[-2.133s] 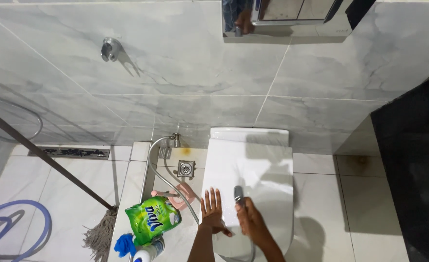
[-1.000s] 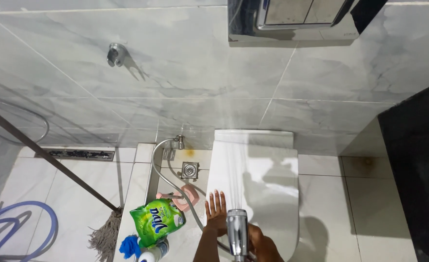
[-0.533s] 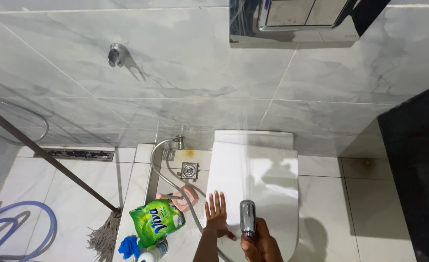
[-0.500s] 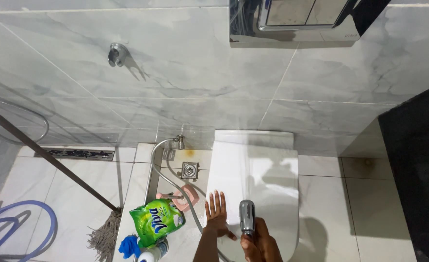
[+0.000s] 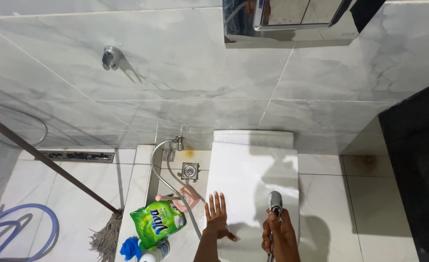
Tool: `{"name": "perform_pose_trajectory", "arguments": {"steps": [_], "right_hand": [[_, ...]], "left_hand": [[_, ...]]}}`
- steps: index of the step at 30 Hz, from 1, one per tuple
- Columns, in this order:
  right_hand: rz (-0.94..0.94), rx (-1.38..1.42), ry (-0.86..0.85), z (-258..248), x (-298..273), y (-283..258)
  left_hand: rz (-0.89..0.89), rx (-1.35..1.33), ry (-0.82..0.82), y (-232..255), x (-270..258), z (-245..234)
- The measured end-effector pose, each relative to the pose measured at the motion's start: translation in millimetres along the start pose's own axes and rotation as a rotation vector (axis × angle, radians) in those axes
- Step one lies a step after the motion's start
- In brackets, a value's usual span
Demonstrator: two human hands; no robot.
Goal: Cleaning the toilet bowl and lid using a bidet spray hose and a sponge.
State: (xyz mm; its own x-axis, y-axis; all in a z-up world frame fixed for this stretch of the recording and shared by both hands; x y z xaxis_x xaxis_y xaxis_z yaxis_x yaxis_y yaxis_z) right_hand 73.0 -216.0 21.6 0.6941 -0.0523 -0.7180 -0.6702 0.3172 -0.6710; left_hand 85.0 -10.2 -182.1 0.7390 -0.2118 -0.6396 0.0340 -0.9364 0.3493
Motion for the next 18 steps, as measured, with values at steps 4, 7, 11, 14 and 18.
{"name": "perform_pose_trajectory", "arguments": {"steps": [4,7,11,14,18], "right_hand": [[-0.160,0.038,-0.016,-14,15,-2],[-0.053,0.007,0.112,-10,9,-14],[-0.073,-0.017,0.080,-13,13,12],[-0.053,0.043,0.079,-16,15,23],[-0.012,0.061,0.160,-32,19,32]], "left_hand": [[-0.007,-0.015,-0.024,1,0,-2],[-0.009,-0.008,-0.028,0,1,-1],[-0.014,0.010,-0.028,2,0,-1],[-0.012,0.009,-0.032,2,0,-3],[-0.009,-0.011,-0.026,0,0,-2]]}}
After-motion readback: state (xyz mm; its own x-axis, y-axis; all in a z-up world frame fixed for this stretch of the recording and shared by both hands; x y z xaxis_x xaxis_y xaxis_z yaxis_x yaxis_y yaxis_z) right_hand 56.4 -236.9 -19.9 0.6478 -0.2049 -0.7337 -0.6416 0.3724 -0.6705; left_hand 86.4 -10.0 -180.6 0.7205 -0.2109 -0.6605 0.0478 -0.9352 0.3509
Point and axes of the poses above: each hand's wrist, its own x-axis towards the middle knuckle, its own z-axis out of the palm, y = z × x, the point moved 3 cm from there along x, towards the middle knuckle, and after that the axes turned 3 degrees about z, right-handed, at the moved point
